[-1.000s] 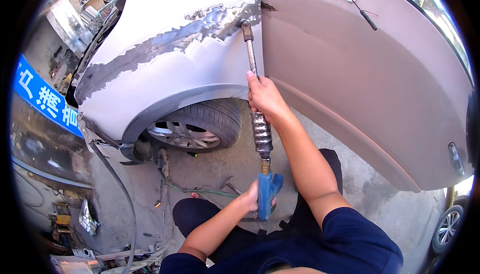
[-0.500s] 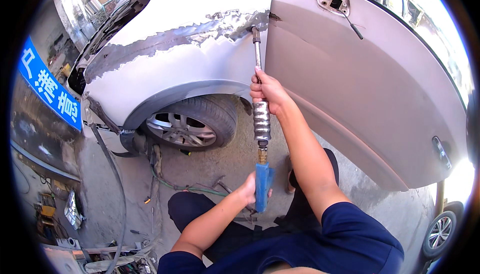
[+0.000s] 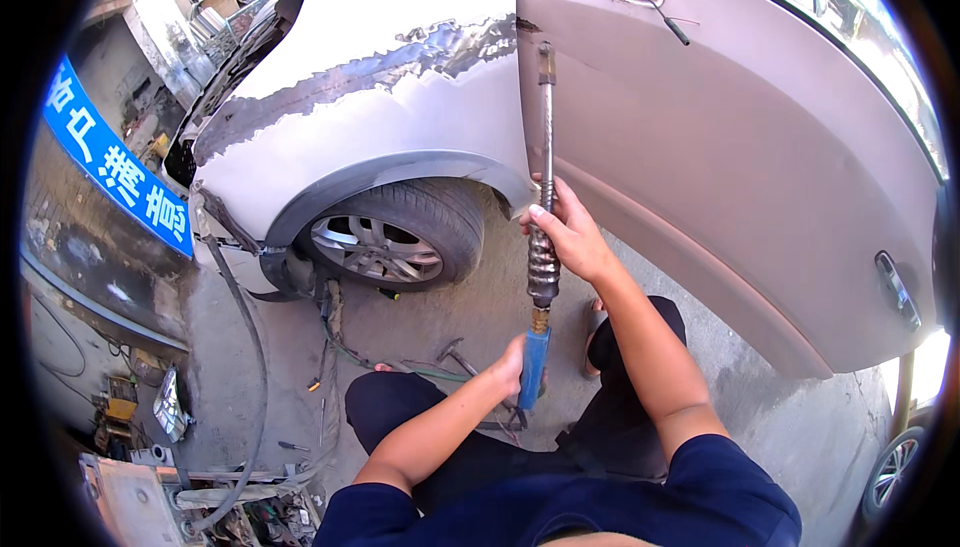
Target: The person uses a pneumatic dent puller to repeatedly tap and pull a dent on the rear quarter panel of a white car. They then switch to a screwdriver to pry and adjust the metal along the seam between the panel and the door.
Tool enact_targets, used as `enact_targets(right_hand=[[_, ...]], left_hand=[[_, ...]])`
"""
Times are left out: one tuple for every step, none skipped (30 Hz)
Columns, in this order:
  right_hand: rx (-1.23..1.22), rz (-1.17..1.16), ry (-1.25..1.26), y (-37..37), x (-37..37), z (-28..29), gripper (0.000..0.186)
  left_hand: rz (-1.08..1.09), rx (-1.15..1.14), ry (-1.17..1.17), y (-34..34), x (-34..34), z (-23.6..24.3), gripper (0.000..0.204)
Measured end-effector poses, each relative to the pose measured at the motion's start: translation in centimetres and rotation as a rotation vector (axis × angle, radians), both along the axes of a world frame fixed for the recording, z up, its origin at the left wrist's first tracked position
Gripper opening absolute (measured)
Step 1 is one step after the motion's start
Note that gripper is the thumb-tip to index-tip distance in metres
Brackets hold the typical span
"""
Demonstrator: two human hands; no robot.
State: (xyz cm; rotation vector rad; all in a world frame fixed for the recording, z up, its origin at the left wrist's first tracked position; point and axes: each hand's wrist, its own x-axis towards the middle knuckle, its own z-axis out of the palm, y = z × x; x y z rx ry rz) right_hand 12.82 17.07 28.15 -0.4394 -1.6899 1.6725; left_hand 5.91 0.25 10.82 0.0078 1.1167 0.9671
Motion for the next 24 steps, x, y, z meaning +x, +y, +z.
enact_targets(right_hand=[[-0.056,0.071,0.021,0.4,0.2,-0.1,0.068],[-0.11,0.095,0.086,0.6,0.1,-0.1,0.069],[-0.161,0.124,0.151,0.9,-0.4,0.0,0.07],[-0.214,0.155,0.22,1.2,-1.1,0.1,0.071],[-0.237,0.183,0.271,1.6,-1.6,-0.2,0.075],[-0.228,0.184,0.279,1.7,-2.1,-0.3,0.075],[-0.223,0.183,0.284,1.7,-2.5,-0.5,0.075],[-0.217,0.181,0.288,1.8,-3.0,-0.7,0.076],[-0.242,0.188,0.324,1.7,-3.1,-1.4,0.077],[-0.221,0.184,0.306,2.1,-3.3,-1.6,0.077],[-0.201,0.179,0.286,2.6,-3.5,-1.9,0.077],[-0.184,0.177,0.275,2.7,-3.6,-2.1,0.077],[-0.215,0.185,0.263,2.9,-3.6,-2.6,0.077],[-0.23,0.188,0.243,3.1,-3.6,-3.2,0.077],[-0.236,0.193,0.233,3.4,-3.8,-3.5,0.077],[-0.242,0.197,0.224,3.6,-3.9,-3.7,0.077],[-0.261,0.199,0.224,3.6,-3.9,-3.9,0.076],[-0.274,0.2,0.223,3.8,-4.0,-4.0,0.076],[-0.287,0.2,0.222,3.9,-4.0,-4.0,0.076],[-0.294,0.206,0.227,4.0,-4.2,-4.0,0.076],[-0.295,0.21,0.226,4.2,-4.2,-4.0,0.076],[-0.297,0.214,0.226,4.4,-4.2,-3.9,0.076],[-0.299,0.214,0.219,4.5,-4.2,-3.9,0.077],[-0.298,0.213,0.214,4.6,-4.1,-3.6,0.078]], left_hand=[[0.01,0.012,-0.019,0.6,-0.2,1.0,0.047],[-0.024,0.02,-0.03,0.7,-0.4,1.7,0.047],[-0.052,0.03,-0.04,0.9,-0.9,2.4,0.048],[-0.079,0.039,-0.048,1.2,-1.3,3.0,0.049],[-0.077,0.032,-0.079,1.2,-1.4,3.2,0.05],[-0.082,0.034,-0.105,1.0,-1.5,3.3,0.049],[-0.089,0.032,-0.135,0.9,-1.5,3.2,0.048],[-0.095,0.031,-0.166,1.1,-1.6,3.4,0.047],[-0.084,0.009,-0.177,1.0,-1.1,4.1,0.045],[-0.088,0.009,-0.201,1.4,-1.1,3.5,0.044],[-0.093,0.008,-0.227,1.9,-1.0,3.0,0.043],[-0.095,0.004,-0.244,1.9,-1.0,2.7,0.043],[-0.069,-0.025,-0.259,1.9,-0.6,2.4,0.042],[-0.045,-0.054,-0.274,1.9,0.0,2.1,0.042],[-0.023,-0.075,-0.276,2.0,0.2,2.1,0.041],[-0.004,-0.092,-0.301,2.0,0.3,1.7,0.041],[0.013,-0.11,-0.325,1.8,0.5,1.2,0.04],[0.029,-0.122,-0.35,2.0,0.5,1.2,0.04],[0.027,-0.125,-0.346,2.0,0.5,1.3,0.04],[0.026,-0.128,-0.342,2.0,0.4,1.4,0.04],[0.02,-0.126,-0.344,2.2,0.6,1.6,0.04],[0.018,-0.118,-0.333,2.3,0.7,1.7,0.04],[0.016,-0.112,-0.323,2.3,0.8,1.7,0.04],[0.011,-0.103,-0.31,2.5,0.8,2.0,0.041]])
